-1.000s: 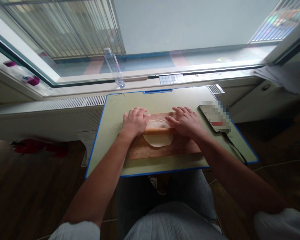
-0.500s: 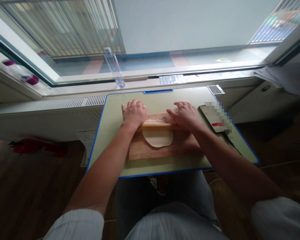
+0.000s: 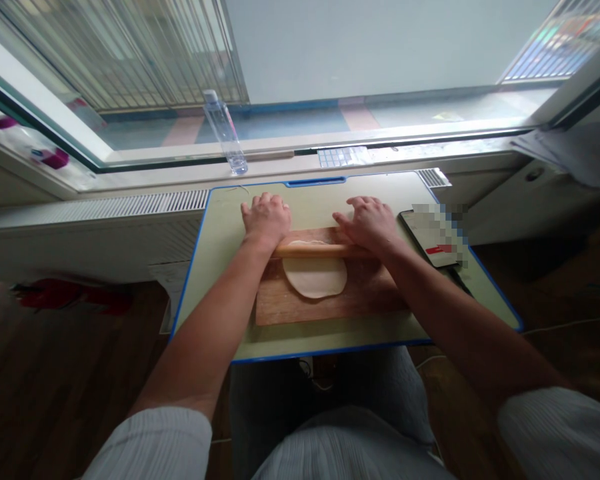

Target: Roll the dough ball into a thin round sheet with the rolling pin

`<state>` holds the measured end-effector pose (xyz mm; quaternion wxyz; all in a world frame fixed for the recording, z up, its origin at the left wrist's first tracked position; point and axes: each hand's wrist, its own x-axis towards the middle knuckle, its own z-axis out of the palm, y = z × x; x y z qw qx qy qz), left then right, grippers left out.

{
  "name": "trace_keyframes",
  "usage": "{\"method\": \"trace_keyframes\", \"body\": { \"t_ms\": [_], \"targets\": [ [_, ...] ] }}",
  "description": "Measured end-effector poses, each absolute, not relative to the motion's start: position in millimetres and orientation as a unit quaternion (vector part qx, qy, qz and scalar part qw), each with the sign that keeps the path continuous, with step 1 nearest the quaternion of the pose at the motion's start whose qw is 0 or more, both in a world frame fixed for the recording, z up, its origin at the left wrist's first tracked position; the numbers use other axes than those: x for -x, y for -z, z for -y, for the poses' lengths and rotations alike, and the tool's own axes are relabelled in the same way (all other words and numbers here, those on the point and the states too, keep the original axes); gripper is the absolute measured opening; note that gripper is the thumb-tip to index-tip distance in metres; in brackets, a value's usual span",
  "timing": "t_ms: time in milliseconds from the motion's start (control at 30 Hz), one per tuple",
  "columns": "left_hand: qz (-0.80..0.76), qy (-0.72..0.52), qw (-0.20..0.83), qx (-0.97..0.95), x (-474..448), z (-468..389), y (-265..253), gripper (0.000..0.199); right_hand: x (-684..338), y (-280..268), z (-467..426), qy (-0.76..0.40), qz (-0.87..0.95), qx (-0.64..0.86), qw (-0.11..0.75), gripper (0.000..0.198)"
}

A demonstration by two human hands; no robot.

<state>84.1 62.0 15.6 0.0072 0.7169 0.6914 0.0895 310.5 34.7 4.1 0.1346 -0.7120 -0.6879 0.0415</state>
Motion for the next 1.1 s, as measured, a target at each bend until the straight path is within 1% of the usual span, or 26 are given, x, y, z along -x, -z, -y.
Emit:
{"method": "trace_keyframes", "body": {
  "t_ms": [233, 633, 867, 1100],
  "targets": [
    [-0.7, -0.085, 0.01, -0.709, -84.9, -79.2, -10.4, 0.048, -312.0, -2.8, -47.5, -0.053, 0.682, 0.718, 0.13, 0.057],
    [-0.705, -0.07, 0.007, -0.706, -86.6, -96.7, -9.5, 0.054, -313.9, 0.0, -66.9, -0.066, 0.674, 0.729, 0.105, 0.06],
    [-0.711, -0.068, 0.017, -0.699, -86.6, -103.2, -9.1, 0.054, -314.7, 0.0, -74.2, -0.063, 0.672, 0.731, 0.095, 0.06],
    [-0.706, -0.098, 0.021, -0.701, -86.7, -101.7, -8.3, 0.051, -314.8, 2.5, -73.9, -0.05, 0.677, 0.725, 0.115, 0.058]
  ]
}}
